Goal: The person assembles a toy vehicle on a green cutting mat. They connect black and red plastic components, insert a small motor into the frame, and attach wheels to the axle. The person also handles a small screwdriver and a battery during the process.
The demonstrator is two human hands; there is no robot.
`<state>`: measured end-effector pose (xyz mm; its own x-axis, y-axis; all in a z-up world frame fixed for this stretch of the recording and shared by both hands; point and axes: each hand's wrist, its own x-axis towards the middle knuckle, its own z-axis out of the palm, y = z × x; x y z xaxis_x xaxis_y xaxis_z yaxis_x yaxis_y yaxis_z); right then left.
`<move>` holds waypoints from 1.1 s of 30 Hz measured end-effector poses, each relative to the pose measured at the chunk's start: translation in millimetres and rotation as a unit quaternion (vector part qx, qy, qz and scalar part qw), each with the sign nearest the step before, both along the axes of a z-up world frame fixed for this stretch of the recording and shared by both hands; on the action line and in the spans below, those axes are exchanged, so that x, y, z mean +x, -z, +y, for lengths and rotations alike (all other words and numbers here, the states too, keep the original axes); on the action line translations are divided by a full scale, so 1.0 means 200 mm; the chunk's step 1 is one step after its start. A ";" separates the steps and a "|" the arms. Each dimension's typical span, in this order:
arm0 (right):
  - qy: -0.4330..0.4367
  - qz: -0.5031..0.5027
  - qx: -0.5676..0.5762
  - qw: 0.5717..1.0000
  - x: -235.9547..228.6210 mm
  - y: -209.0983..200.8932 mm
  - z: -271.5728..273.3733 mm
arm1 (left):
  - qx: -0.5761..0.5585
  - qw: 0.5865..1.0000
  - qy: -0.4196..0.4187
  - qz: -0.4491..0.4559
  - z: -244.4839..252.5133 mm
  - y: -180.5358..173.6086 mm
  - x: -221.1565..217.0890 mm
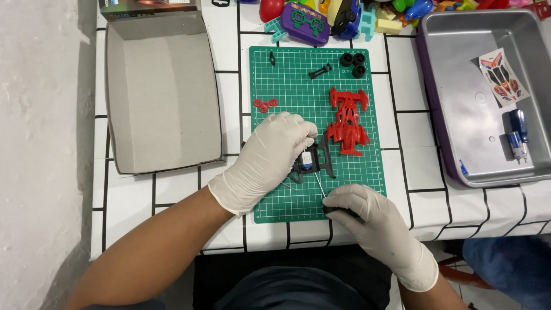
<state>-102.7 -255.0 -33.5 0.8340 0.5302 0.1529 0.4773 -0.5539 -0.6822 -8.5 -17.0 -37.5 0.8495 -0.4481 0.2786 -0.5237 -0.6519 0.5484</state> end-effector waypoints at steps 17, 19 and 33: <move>0.009 -0.235 -0.070 0.970 0.03 0.04 0.06 | 0.065 0.998 -0.002 -0.012 -0.01 -0.04 0.00; 0.013 -0.240 -0.071 0.968 0.04 0.04 0.07 | 0.065 0.998 0.003 -0.008 -0.02 -0.04 0.01; 0.043 -0.230 -0.070 0.970 0.07 0.06 0.10 | 0.049 0.997 0.007 0.060 -0.02 -0.01 0.03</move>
<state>-89.5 -235.6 -46.3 0.7360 0.5050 0.4509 0.6618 -0.6769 -0.3222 -1.6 -21.5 -35.8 0.8676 -0.4802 0.1288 -0.4673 -0.6990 0.5414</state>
